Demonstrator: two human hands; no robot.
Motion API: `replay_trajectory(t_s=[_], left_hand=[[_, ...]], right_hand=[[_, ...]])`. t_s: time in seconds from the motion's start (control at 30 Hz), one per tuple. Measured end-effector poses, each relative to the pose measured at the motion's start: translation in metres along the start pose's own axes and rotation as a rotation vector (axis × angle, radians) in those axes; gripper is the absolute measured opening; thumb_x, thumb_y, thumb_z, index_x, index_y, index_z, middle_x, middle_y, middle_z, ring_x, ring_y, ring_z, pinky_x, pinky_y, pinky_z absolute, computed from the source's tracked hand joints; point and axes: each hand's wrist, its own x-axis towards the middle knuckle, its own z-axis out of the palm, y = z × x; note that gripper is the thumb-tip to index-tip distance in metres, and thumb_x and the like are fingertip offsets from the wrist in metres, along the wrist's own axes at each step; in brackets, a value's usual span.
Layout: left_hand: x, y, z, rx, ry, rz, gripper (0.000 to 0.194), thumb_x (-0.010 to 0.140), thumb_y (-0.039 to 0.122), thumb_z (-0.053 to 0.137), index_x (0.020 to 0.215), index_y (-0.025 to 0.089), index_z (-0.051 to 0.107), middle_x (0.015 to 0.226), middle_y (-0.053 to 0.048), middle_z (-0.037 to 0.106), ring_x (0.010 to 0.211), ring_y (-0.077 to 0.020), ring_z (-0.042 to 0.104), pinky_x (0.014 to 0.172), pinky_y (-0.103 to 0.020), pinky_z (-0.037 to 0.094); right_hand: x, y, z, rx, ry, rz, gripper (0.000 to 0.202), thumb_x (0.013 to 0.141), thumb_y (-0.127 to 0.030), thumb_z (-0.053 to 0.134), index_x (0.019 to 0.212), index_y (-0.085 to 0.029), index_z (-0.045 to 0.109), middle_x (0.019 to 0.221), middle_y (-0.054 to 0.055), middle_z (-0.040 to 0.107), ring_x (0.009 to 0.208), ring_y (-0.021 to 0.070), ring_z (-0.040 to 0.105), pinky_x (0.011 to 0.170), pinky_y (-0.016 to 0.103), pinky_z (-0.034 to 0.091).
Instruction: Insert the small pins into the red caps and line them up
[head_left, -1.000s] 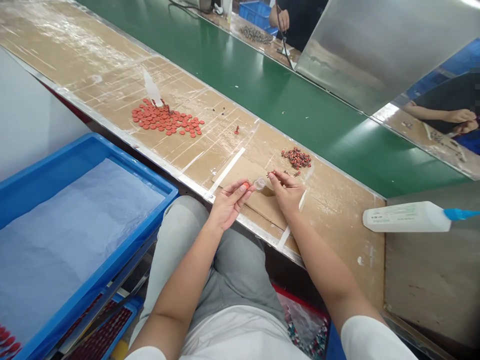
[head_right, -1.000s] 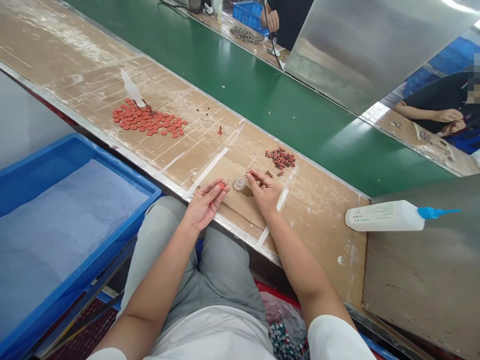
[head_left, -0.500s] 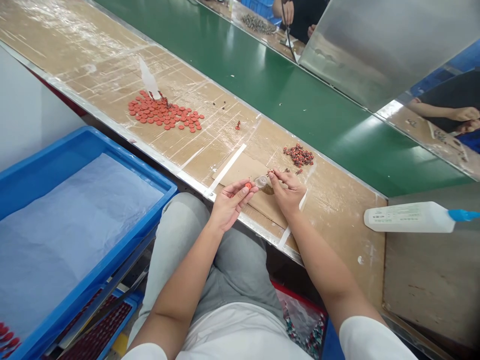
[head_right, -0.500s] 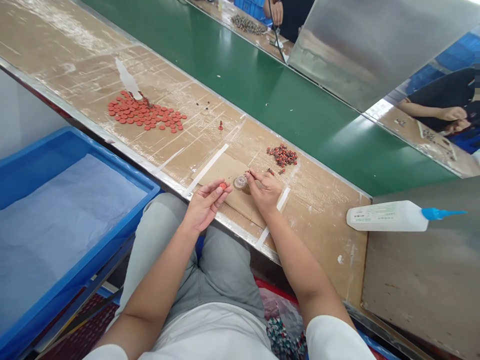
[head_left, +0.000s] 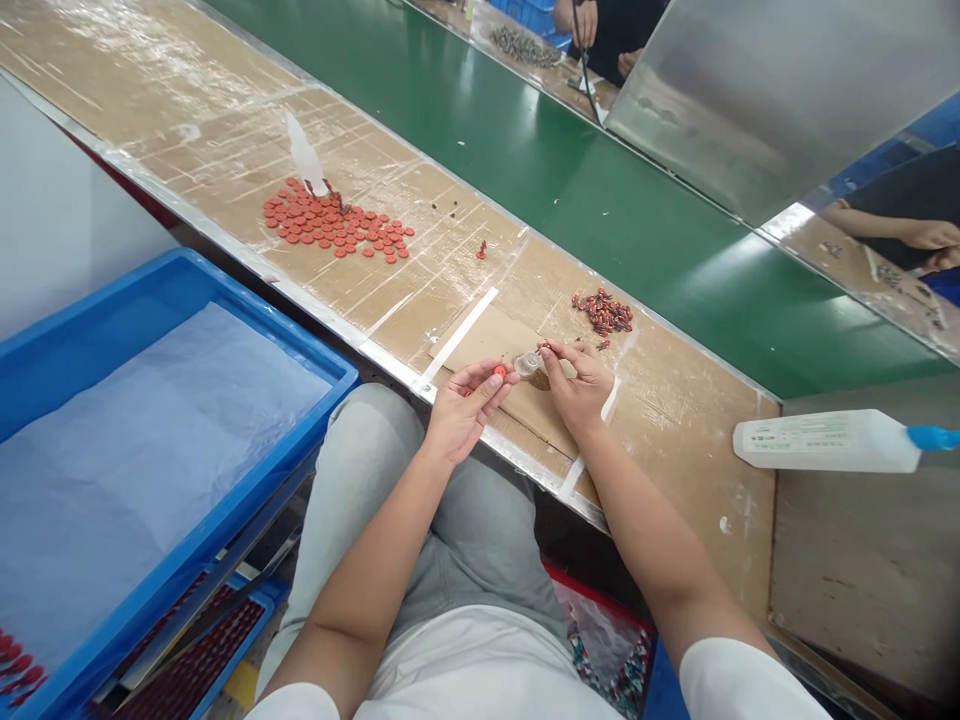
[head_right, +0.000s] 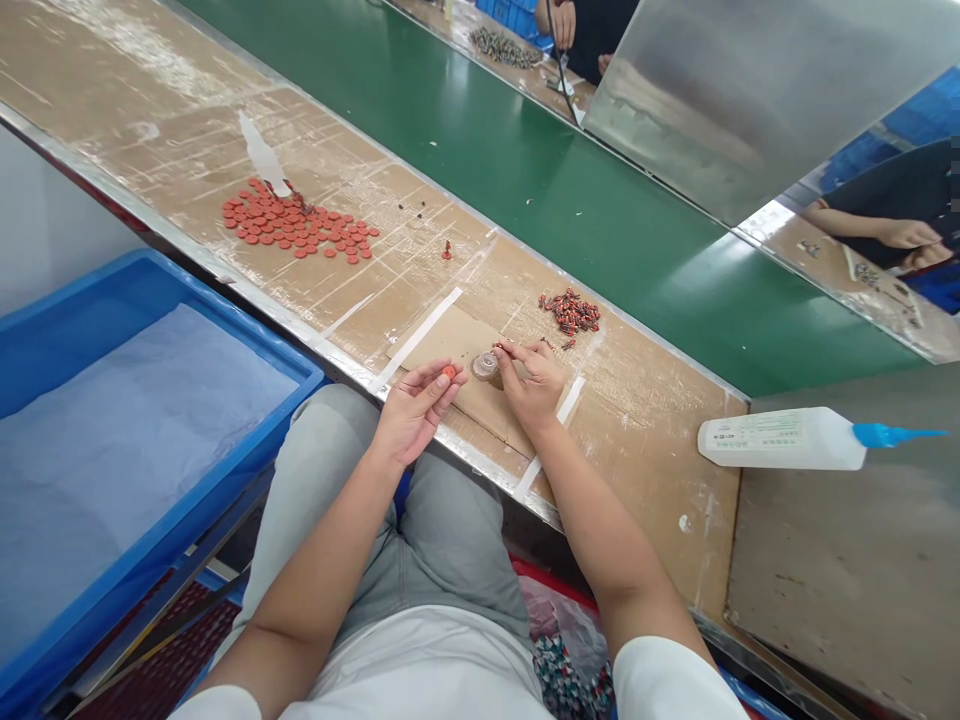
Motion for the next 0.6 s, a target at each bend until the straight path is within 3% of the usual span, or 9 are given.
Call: replay_trajectory(t_s=[0.6], left_hand=[[0.0008, -0.0010, -0.0018, 0.041, -0.017, 0.034, 0.028, 0.071, 0.017, 0.078, 0.098, 0.015, 0.072, 0.104, -0.007, 0.073, 0.098, -0.0163, 0.070, 0.096, -0.026, 0.051]], right_hand=[[0.0008, 0.0007, 0.0002, -0.016, -0.036, -0.029, 0.020, 0.088, -0.040, 0.060, 0.096, -0.025, 0.072, 0.094, 0.004, 0.075, 0.086, 0.0219, 0.068, 0.084, 0.042, 0.056]])
